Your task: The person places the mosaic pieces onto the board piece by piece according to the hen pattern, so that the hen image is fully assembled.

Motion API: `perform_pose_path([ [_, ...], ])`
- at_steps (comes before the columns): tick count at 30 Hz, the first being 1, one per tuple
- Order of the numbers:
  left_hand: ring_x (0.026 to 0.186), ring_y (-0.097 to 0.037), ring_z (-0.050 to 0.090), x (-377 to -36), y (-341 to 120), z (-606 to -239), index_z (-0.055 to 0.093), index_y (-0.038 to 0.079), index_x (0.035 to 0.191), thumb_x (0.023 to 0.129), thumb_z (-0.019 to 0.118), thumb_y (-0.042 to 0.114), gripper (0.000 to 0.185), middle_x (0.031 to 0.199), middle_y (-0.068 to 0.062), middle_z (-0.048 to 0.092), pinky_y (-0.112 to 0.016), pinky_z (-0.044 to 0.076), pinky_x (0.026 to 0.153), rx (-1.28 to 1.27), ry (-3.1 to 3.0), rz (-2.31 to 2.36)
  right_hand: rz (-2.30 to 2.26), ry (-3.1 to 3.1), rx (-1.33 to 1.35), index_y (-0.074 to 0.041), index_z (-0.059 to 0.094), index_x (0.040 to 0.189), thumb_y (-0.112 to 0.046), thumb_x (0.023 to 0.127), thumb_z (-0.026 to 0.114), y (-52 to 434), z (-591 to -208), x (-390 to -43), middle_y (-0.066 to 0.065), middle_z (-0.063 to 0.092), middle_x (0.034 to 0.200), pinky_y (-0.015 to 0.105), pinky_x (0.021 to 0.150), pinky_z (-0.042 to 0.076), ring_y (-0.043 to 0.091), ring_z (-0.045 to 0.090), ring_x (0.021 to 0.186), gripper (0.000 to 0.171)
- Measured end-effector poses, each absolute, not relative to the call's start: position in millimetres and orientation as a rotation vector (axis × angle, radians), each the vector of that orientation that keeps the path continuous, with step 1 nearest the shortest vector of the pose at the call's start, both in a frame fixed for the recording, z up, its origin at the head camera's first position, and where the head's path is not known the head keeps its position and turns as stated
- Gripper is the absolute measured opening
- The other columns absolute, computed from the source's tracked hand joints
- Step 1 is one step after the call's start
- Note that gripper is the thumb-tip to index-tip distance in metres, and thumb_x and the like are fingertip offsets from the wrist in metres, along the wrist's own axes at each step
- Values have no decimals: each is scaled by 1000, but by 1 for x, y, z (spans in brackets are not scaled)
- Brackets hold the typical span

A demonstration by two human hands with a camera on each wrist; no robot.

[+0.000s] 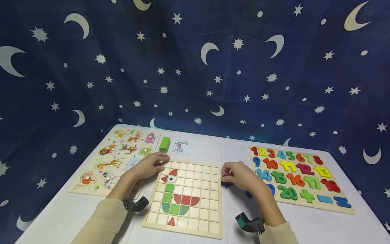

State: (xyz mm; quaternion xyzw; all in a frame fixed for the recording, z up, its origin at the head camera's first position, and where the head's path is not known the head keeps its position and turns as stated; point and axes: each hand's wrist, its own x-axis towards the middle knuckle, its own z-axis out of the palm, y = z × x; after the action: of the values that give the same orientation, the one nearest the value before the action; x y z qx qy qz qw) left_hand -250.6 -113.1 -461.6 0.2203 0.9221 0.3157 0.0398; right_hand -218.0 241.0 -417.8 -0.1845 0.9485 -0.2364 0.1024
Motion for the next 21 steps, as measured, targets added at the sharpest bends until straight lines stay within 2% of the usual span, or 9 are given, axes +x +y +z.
perform_pose_path([
  [8,130,-34,46,-249,-112,-464,57,5,128,86,61,7,43,134,-14,55,-51,32,113,656,2822,984,-831,2752,-773,-22,62,76,-15,78,74,224,-427,-216,-12,59,74,21,61,49,4,53,67,14],
  [13,129,-37,46,-250,-114,-465,57,4,126,85,61,6,41,134,-17,54,-53,32,113,689,2820,1015,-857,2732,-936,-21,68,77,-14,79,73,206,-435,-213,-15,62,76,22,73,52,1,56,74,8],
  [21,125,-39,49,-256,-117,-473,59,2,125,84,62,6,41,132,-18,56,-55,33,111,765,2847,986,-957,2694,-969,-19,73,85,-13,81,71,187,-446,-207,-12,70,85,23,83,54,2,63,86,7],
])
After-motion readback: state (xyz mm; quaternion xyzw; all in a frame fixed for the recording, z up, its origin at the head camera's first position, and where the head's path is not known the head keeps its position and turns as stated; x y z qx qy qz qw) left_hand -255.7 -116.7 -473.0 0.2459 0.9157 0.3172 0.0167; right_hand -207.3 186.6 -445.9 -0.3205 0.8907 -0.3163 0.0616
